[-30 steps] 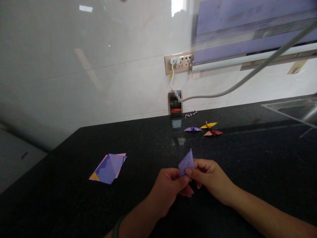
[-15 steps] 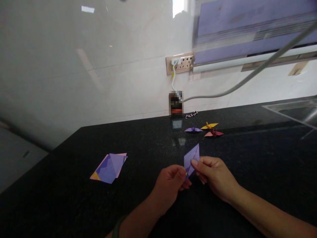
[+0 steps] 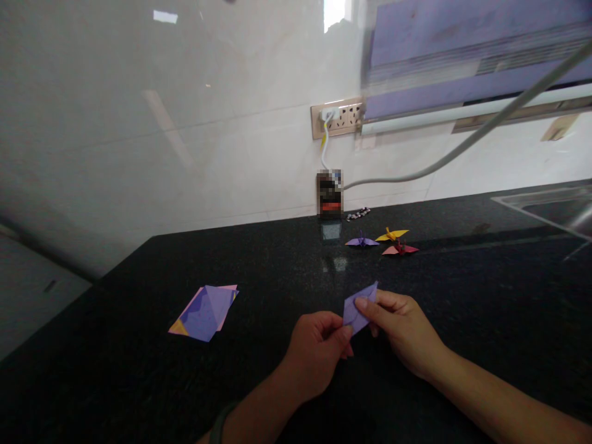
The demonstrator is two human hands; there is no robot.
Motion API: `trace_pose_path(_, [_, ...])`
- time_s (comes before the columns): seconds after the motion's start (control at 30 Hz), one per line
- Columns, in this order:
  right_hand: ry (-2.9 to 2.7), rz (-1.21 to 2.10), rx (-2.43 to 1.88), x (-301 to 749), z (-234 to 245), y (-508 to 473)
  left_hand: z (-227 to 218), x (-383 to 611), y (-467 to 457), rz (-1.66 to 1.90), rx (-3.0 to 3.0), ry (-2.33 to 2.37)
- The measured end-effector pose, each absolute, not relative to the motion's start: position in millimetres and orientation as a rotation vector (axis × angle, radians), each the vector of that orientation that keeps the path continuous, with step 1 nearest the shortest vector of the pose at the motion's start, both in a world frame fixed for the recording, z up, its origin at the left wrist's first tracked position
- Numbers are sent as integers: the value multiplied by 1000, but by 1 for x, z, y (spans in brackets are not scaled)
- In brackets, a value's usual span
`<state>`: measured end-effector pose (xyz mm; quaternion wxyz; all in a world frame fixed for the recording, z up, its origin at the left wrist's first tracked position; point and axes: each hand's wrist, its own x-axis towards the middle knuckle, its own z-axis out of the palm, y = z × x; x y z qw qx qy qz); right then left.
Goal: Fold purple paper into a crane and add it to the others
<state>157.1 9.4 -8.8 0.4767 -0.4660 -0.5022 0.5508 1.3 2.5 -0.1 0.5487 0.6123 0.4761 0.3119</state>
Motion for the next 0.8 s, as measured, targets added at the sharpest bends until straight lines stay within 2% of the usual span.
trace_pose_path(0.2, [-1236, 1479, -1044, 159, -12, 12, 2, 5, 0, 711, 1458, 1127])
trace_pose_path(0.47, [-1116, 1379, -1174, 165, -14, 17, -1, -2, 5, 654, 1567, 1146])
trace_pose_path(0.8, [-1223, 1212, -1268, 166, -11, 20, 1, -10, 14, 673, 1693, 1153])
